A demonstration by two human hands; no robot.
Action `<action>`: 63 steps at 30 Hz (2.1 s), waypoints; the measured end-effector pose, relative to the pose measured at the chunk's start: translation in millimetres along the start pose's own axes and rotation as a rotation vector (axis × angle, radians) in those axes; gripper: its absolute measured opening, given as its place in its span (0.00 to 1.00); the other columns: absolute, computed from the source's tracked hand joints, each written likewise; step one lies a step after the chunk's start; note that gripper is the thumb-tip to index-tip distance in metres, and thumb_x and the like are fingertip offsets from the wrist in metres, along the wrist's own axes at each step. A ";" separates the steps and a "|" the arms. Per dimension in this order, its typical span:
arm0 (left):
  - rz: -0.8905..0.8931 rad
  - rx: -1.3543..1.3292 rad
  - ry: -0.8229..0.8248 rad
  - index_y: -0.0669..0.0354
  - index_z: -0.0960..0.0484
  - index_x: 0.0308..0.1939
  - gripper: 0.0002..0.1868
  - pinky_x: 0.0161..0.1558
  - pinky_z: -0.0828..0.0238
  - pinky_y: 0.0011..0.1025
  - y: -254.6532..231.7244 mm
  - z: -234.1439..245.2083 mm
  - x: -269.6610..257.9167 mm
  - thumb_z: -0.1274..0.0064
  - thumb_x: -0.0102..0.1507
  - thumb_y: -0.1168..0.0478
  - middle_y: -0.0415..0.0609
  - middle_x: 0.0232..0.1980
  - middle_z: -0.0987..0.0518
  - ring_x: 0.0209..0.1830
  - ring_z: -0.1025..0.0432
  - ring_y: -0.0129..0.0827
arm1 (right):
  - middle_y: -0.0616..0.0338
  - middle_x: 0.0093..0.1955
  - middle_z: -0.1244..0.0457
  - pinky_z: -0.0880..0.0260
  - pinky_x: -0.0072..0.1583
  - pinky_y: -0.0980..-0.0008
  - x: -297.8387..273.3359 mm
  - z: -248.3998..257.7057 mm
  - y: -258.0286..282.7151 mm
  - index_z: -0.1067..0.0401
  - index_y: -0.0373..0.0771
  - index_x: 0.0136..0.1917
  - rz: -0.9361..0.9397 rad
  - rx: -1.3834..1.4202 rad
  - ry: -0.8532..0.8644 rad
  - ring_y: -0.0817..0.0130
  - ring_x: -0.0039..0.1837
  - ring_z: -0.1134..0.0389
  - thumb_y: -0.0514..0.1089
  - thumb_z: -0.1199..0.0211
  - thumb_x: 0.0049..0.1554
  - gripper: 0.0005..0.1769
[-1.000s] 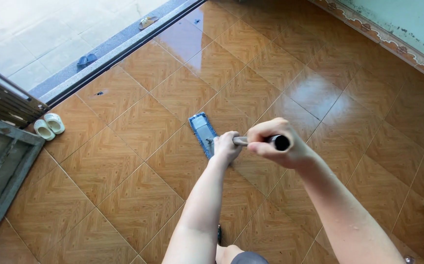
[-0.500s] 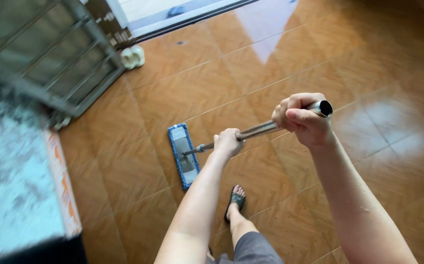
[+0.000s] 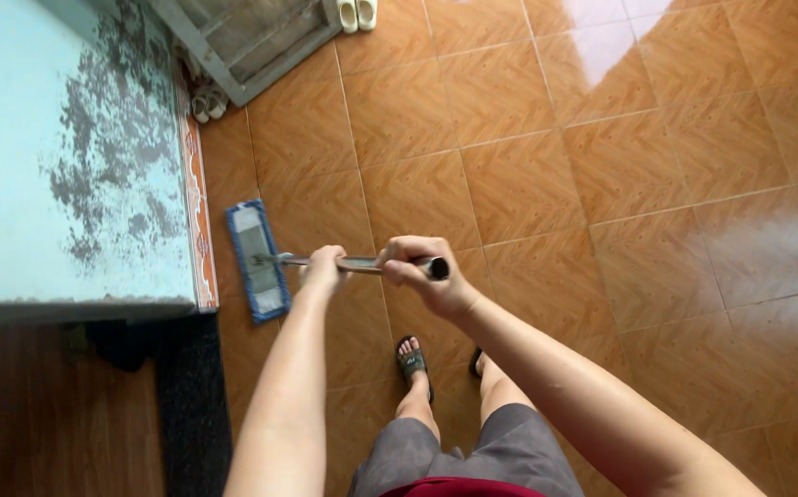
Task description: Mopping the tiled floor of a room near an entrance and window.
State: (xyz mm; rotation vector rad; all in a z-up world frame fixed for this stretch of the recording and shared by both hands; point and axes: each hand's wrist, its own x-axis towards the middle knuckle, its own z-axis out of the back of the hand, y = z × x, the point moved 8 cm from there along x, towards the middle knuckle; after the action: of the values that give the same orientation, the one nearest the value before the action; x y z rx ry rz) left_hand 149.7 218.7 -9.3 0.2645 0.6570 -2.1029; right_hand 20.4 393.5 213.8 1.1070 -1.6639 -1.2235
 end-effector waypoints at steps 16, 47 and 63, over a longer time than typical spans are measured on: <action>0.021 -0.168 0.086 0.48 0.17 0.40 0.05 0.51 0.26 0.42 -64.9 -44.1 -100.5 0.42 0.61 0.57 0.51 0.48 0.16 0.51 0.22 0.47 | 0.62 0.37 0.32 0.31 0.50 0.72 -107.4 28.8 61.7 0.27 0.33 0.37 -0.087 -0.171 -0.098 0.77 0.43 0.33 0.42 0.38 0.60 0.12; -0.585 -0.137 0.125 0.46 0.17 0.29 0.08 0.52 0.42 0.39 -316.0 -113.6 -291.0 0.45 0.58 0.51 0.44 0.37 0.17 0.46 0.24 0.39 | 0.59 0.29 0.39 0.39 0.37 0.68 -313.3 29.3 222.0 0.35 0.34 0.29 0.079 -0.602 -0.098 0.69 0.33 0.39 0.43 0.33 0.52 0.17; -0.215 -0.197 -0.089 0.47 0.17 0.31 0.04 0.52 0.40 0.46 39.3 -11.5 -263.5 0.43 0.57 0.55 0.46 0.39 0.17 0.47 0.24 0.45 | 0.59 0.32 0.42 0.42 0.42 0.69 -191.1 -206.5 104.2 0.39 0.35 0.32 0.208 -0.273 0.244 0.71 0.37 0.42 0.43 0.34 0.58 0.19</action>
State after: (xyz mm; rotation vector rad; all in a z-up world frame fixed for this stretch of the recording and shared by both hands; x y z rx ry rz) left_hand 334.0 390.8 77.0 -0.0107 0.8645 -2.2178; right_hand 252.4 530.1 346.0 0.8547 -1.3442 -1.0956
